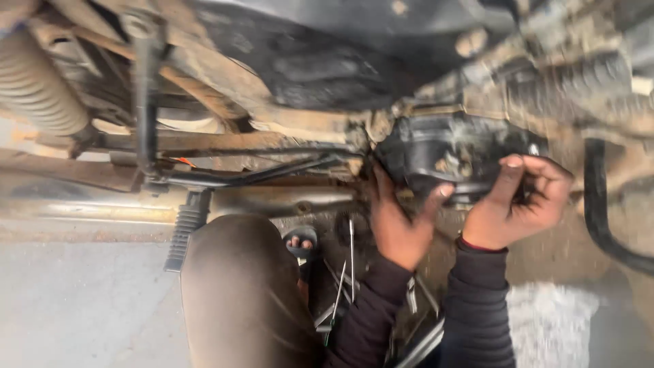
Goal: Repairing or replacing parts of a motorcycle engine or side cover.
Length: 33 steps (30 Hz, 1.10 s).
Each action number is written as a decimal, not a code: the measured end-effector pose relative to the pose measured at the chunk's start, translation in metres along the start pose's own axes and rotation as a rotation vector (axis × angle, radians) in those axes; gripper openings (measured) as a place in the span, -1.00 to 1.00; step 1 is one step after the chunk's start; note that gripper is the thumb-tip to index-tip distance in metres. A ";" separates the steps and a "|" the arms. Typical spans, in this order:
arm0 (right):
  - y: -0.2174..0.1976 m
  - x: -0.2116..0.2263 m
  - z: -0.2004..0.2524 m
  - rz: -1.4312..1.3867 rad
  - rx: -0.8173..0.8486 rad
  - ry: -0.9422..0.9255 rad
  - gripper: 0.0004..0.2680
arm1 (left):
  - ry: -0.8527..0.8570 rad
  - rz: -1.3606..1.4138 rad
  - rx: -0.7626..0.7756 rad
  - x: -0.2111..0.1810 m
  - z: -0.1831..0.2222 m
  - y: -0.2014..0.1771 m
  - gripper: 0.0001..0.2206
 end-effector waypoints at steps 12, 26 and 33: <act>-0.215 -0.143 0.229 0.419 -0.082 0.574 -0.82 | 0.031 -0.126 0.037 0.018 0.007 0.013 0.06; -0.282 -0.235 0.383 1.354 0.636 0.955 -0.64 | 0.060 0.158 -0.044 0.005 0.005 -0.003 -0.12; -0.228 -0.133 0.297 0.591 0.018 1.165 -0.78 | 0.104 0.423 0.004 0.010 0.002 0.000 -0.41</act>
Point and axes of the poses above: each hand's wrist, its own z-axis away from the middle knuckle, its own y-axis out of the palm, x = y × z, the point moved 10 cm from there along -z, towards the middle knuckle, and after that the axes turned 9 degrees about -z, right-handed, at the moved point
